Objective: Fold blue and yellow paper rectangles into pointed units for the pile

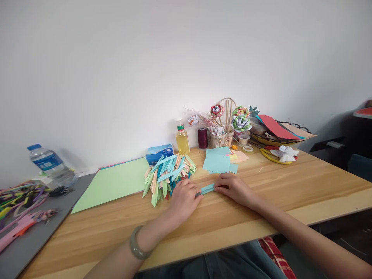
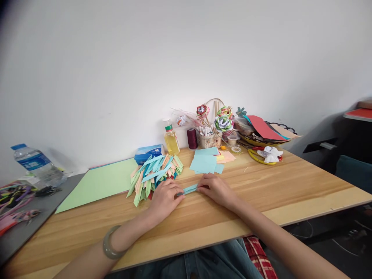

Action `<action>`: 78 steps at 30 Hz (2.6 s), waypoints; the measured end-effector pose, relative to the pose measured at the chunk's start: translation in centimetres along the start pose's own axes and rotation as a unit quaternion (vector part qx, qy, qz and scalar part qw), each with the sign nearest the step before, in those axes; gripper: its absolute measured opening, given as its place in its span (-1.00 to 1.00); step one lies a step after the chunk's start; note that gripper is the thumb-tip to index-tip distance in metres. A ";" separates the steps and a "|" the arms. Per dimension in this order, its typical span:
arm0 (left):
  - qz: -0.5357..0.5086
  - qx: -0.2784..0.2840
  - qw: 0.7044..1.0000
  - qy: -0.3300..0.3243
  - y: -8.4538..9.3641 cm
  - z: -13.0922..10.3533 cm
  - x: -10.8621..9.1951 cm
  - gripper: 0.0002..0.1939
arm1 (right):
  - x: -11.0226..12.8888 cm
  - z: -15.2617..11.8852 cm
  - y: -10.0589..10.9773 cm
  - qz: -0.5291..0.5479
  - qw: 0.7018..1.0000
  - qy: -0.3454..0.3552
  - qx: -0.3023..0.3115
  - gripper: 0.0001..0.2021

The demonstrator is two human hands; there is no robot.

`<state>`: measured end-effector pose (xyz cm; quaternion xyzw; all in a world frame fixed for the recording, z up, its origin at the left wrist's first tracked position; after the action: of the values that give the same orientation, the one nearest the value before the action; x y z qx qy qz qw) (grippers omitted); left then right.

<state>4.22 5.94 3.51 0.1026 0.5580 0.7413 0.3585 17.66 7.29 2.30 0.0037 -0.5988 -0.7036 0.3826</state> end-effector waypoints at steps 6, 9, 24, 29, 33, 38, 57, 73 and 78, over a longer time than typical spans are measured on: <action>-0.028 0.023 0.996 0.080 0.3 0.1 0.6 -0.91 | -0.1 0.0 0.1 -0.011 0.999 -0.034 0.010 -0.89; -0.039 0.024 0.996 0.078 0.2 0.1 0.5 -0.89 | 0.0 0.1 -0.1 -0.017 0.999 -0.031 0.019 -0.89; -0.055 0.016 0.992 0.109 -0.5 0.5 1.5 -0.91 | -0.2 1.1 -0.3 -0.045 0.992 -0.102 0.053 -0.84; -0.051 0.029 0.987 0.149 -0.8 0.7 2.2 -0.97 | -0.1 1.3 -0.4 -0.057 0.991 -0.106 0.062 -0.86; -0.066 0.038 0.986 0.151 -1.0 0.8 2.3 -0.97 | -0.2 1.5 -0.6 -0.063 0.990 -0.103 0.071 -0.87; -0.076 0.056 0.990 0.108 -1.2 1.0 1.7 -0.82 | -0.1 1.7 -0.7 -0.078 0.989 -0.104 0.074 -0.87; 0.063 0.132 0.979 -0.140 -1.7 -2.0 -4.5 -0.60 | -1.3 1.5 0.5 -0.081 0.995 -0.047 0.044 -0.86; -0.005 0.263 0.952 -0.155 -1.2 -1.7 -3.2 -0.56 | 2.7 -2.8 -1.3 -0.075 0.980 0.123 0.140 -0.57; 0.026 0.270 0.945 -0.183 -1.6 -1.6 -2.7 -0.52 | 2.8 -3.1 -1.4 -0.095 0.977 0.136 0.133 -0.54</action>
<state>5.94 3.12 2.18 0.3437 0.6593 0.5404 0.3939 16.33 3.11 1.51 0.2074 -0.6262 -0.6437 0.3880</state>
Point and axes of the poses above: each hand's wrist, its own z-axis towards the middle knuckle, its own y-axis out of the back of the hand, x = y × z, the point moved 9 cm from there along z, towards the middle knuckle, and after that the axes turned 2 degrees about x, right-handed, at the moved point
